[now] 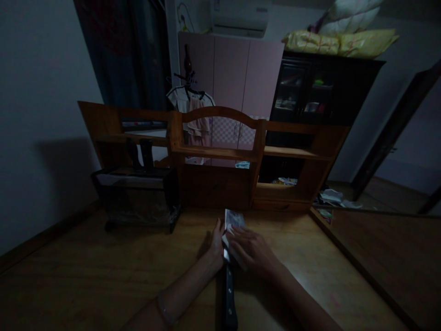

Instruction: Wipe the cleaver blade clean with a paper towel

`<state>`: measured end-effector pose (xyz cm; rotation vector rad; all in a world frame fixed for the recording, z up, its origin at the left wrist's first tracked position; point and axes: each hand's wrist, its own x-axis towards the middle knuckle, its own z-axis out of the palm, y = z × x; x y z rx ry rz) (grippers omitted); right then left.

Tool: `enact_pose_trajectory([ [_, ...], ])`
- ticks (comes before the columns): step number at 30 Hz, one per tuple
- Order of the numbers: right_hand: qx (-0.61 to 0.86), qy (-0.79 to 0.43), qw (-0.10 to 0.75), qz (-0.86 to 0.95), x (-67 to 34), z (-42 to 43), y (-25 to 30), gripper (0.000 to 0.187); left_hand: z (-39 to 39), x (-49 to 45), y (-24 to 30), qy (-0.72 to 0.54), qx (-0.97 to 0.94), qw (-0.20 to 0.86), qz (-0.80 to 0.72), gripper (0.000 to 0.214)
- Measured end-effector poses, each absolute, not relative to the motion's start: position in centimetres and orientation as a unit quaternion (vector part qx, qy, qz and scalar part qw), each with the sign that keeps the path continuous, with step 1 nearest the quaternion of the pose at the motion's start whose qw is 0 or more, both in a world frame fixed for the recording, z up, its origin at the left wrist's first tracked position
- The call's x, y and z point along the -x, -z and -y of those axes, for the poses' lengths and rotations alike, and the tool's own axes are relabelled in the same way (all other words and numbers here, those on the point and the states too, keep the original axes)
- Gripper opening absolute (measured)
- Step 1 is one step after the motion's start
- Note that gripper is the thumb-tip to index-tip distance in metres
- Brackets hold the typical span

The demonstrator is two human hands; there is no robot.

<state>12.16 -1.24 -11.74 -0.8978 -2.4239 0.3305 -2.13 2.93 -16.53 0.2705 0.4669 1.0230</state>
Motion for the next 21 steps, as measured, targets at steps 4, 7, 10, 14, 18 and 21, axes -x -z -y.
enact_pose_trajectory([
  [4, 0.422, -0.105, 0.388, 0.813, -13.1, -0.2, 13.3, 0.037, -2.7, 1.8, 15.8, -0.485, -0.127, 0.839, -0.214, 0.05],
  [7, 0.463, -0.108, 0.448, 0.757, -13.8, -1.0, 14.5, 0.037, -2.7, 1.6, 15.5, -0.481, -0.135, 0.841, -0.206, 0.048],
  [10, 0.494, -0.106, 0.458, 0.731, -14.1, -1.5, 15.3, 0.04, -2.6, 1.5, 15.2, -0.467, -0.15, 0.851, -0.187, 0.047],
  [14, 0.527, -0.096, 0.433, 0.725, -14.3, -1.8, 15.8, 0.044, -2.7, 1.5, 15.0, -0.449, -0.159, 0.865, -0.155, 0.046],
  [18, 0.536, -0.099, 0.419, 0.726, -14.2, -1.8, 15.6, 0.046, -3.0, 1.6, 15.8, -0.445, -0.165, 0.862, -0.179, 0.043],
  [21, 0.535, -0.111, 0.423, 0.723, -14.1, -1.6, 15.2, 0.045, -3.6, 1.8, 16.9, -0.449, -0.16, 0.852, -0.218, 0.041],
])
